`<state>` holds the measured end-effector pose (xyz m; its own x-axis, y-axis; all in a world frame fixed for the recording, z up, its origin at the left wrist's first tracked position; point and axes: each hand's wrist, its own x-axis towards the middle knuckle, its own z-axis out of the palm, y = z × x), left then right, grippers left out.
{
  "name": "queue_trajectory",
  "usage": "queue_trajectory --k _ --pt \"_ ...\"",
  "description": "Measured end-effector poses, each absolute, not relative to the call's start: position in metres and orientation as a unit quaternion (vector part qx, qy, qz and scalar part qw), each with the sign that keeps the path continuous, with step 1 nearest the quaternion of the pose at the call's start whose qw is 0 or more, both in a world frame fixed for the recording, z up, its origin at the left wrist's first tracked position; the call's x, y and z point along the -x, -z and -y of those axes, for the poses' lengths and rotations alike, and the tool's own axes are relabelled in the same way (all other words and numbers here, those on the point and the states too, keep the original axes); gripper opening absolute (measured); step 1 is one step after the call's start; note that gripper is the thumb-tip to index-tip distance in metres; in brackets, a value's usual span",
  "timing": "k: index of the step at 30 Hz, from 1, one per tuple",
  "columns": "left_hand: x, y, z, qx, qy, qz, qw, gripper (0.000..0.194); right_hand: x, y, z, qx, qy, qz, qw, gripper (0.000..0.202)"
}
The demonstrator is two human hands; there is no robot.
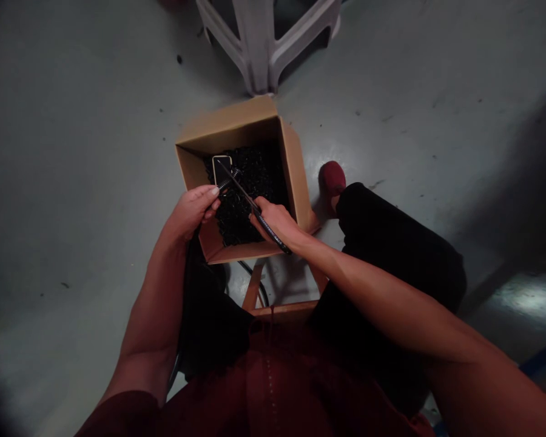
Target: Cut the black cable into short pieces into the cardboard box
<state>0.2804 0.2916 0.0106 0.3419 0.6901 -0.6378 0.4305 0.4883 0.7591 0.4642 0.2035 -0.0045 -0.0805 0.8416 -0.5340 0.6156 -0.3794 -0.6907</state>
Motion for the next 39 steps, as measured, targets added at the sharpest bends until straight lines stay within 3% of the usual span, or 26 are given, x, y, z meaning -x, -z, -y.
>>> queue_trajectory --k 6,15,19,26,39 --pt "-0.282 -0.010 -0.291 -0.504 -0.094 -0.569 0.643 0.024 -0.462 0.007 -0.204 0.663 -0.539 0.494 0.160 0.007" --pt "-0.287 -0.013 -0.291 -0.469 -0.094 -0.573 0.665 0.017 -0.462 0.007 -0.208 0.630 -0.653 0.343 0.242 0.014" --pt "-0.289 -0.014 -0.290 -0.454 -0.097 -0.561 0.686 0.014 -0.463 0.002 -0.211 0.639 -0.645 0.354 0.226 0.015" --pt "-0.290 -0.018 -0.291 -0.415 -0.132 -0.572 0.695 0.034 -0.459 0.002 -0.208 0.640 -0.635 0.374 0.216 0.023" --pt "-0.285 -0.019 -0.295 -0.390 -0.188 -0.582 0.688 0.015 -0.453 0.009 -0.197 0.619 -0.624 0.449 0.159 0.053"
